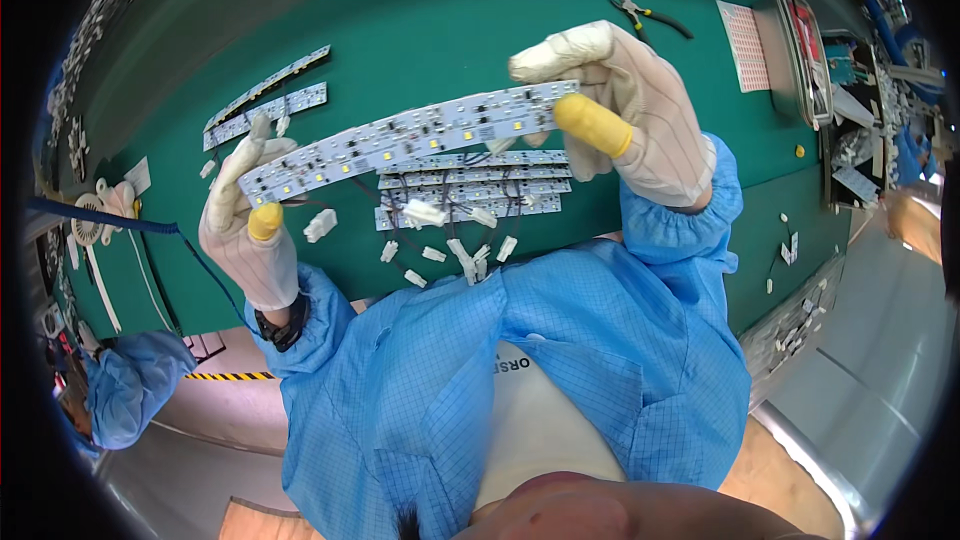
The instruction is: Inspecting and assembling electronic PCB components at a manual assembly station on a production floor.
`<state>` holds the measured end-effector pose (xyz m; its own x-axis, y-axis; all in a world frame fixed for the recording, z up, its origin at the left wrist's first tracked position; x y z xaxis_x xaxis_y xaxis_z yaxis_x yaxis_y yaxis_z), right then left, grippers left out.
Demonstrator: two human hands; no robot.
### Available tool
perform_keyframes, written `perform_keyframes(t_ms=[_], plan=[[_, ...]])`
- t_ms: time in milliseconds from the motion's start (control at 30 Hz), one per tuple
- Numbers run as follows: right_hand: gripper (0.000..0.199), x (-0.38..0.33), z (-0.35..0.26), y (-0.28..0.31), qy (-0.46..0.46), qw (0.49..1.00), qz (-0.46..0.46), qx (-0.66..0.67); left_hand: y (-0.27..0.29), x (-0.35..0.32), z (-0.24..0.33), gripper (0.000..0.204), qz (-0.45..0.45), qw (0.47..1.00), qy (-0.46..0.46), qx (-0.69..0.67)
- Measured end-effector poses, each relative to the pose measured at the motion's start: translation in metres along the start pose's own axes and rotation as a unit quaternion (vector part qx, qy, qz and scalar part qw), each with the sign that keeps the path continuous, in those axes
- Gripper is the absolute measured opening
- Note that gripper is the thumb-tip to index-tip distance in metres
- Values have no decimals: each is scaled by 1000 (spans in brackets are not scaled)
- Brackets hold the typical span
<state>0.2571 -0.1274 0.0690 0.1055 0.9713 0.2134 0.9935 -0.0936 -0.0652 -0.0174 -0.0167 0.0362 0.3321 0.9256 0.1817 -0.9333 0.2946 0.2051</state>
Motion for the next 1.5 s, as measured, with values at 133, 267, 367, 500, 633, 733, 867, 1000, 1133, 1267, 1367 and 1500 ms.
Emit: perform_keyframes(t_ms=[133,267,367,500,633,733,867,1000,1133,1267,1367,1500], plan=[[30,0,-6,-5,-7,998,-50,40,-3,4,3,65,6,998,51,24],[35,-1,-7,-4,-11,995,-65,71,-4,7,0,69,-11,992,43,119],[35,-2,-4,-3,-18,997,-61,51,-8,8,3,69,-21,988,36,146],[33,-1,-4,-3,26,996,-67,58,-8,6,2,68,3,995,55,82],[46,2,-1,-1,55,998,-24,36,-5,3,0,70,28,998,54,22],[29,3,1,2,10,998,-41,51,-1,0,1,69,6,999,44,-9],[32,6,6,5,30,997,-52,44,-9,0,7,63,-16,993,23,-115],[39,12,11,1,78,995,-36,44,-11,-3,19,57,-36,991,-15,-126],[79,12,15,11,-20,998,9,-63,-5,1,22,61,-69,991,-111,-32],[76,12,17,9,-28,998,5,-59,-10,-7,32,61,-39,996,-72,-36],[71,7,11,5,-43,997,11,-56,-10,0,24,53,-16,998,47,-40],[56,-1,1,-8,-25,999,16,-28,-6,3,10,53,-3,998,64,-16]])
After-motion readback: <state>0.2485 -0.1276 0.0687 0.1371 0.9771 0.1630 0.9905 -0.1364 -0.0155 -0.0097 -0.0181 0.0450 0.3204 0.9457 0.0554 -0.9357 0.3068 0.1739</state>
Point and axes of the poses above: each hand's wrist, its own x-axis towards the middle knuckle, its own y-axis out of the back of the hand, z = x × y, the point moved 4 cm from there along x, towards the middle knuckle, and after that the axes turned 10 degrees about y, right-handed, at the moved point
